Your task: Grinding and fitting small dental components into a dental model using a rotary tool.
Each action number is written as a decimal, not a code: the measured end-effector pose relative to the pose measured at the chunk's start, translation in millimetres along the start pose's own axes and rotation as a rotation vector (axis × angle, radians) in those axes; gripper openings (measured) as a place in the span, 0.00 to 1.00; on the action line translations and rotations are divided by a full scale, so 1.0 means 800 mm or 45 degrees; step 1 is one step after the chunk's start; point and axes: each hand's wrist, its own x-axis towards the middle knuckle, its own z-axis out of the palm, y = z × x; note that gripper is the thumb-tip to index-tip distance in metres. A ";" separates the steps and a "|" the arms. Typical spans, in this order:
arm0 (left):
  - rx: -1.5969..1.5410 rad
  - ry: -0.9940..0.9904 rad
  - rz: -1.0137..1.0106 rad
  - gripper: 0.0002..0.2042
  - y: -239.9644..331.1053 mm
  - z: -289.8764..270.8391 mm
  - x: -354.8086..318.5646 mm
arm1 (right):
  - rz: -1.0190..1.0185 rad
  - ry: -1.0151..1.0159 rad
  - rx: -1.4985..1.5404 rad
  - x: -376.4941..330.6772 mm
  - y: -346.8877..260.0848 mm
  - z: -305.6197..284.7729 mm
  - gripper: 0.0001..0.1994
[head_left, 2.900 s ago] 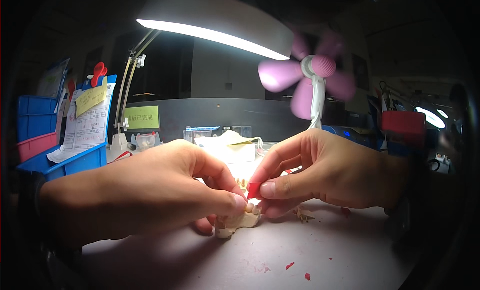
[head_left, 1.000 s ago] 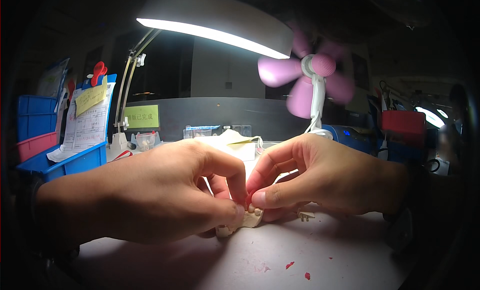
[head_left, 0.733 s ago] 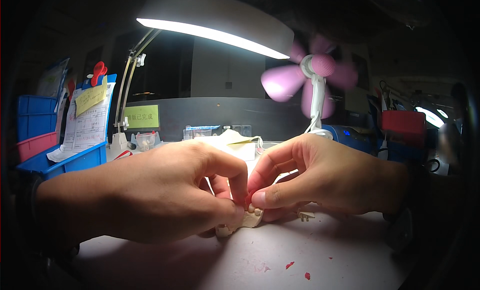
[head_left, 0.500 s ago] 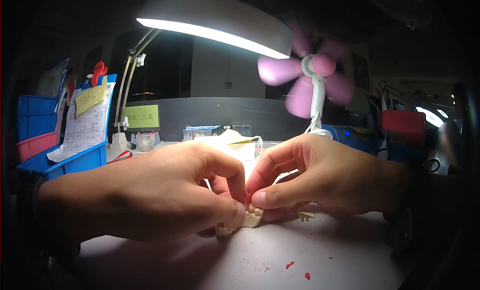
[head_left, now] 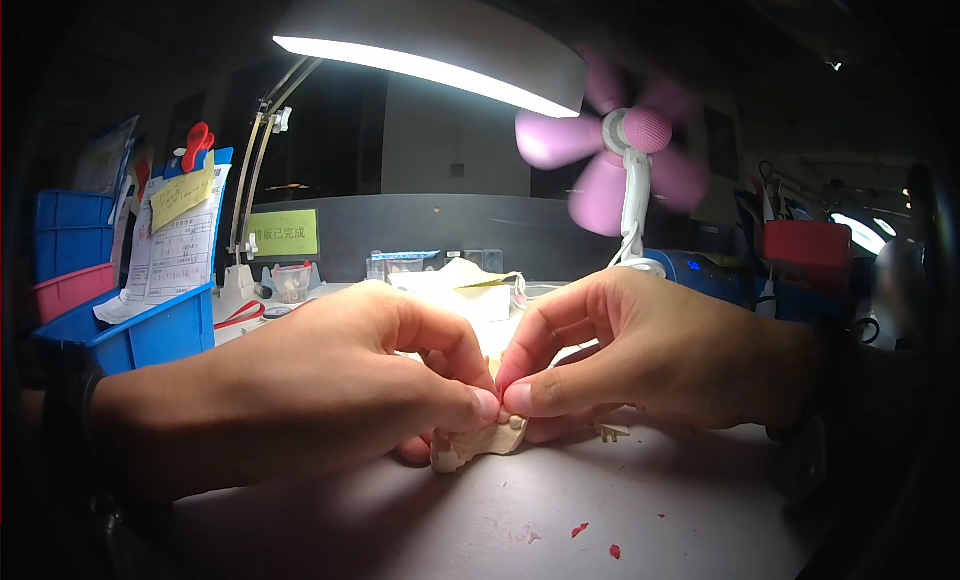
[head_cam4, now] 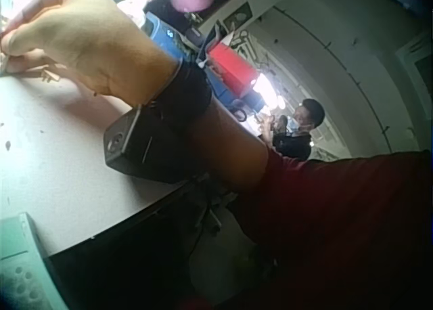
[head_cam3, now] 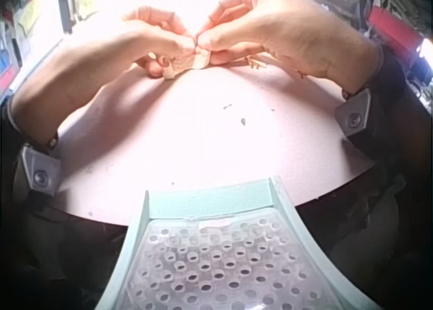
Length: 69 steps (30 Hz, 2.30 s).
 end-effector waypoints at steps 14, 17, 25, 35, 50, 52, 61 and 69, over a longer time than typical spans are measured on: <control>0.207 0.009 -0.046 0.08 0.010 -0.001 0.002 | 0.011 -0.016 0.019 -0.001 0.000 -0.001 0.08; 0.272 -0.008 -0.068 0.07 0.013 -0.004 0.004 | 0.011 0.007 -0.002 -0.001 0.000 -0.001 0.07; -0.027 -0.004 -0.039 0.07 0.004 0.001 0.003 | 0.016 0.014 -0.020 -0.002 -0.002 0.000 0.08; -0.739 0.028 -0.054 0.13 -0.001 -0.013 0.003 | 0.034 0.232 -0.206 -0.006 -0.013 -0.007 0.10; -1.802 -0.331 -0.116 0.08 -0.004 -0.031 0.007 | 0.011 0.936 -0.713 -0.088 -0.035 -0.083 0.15; -1.825 -0.341 -0.115 0.08 -0.002 -0.030 0.006 | 0.375 1.262 -0.957 -0.140 -0.034 -0.099 0.16; -1.905 -0.352 -0.208 0.09 0.003 -0.024 0.001 | 1.348 1.060 -1.358 -0.213 0.005 -0.134 0.30; -1.804 -0.323 -0.134 0.08 0.003 -0.025 0.003 | 0.530 1.336 -0.524 -0.161 -0.003 -0.088 0.19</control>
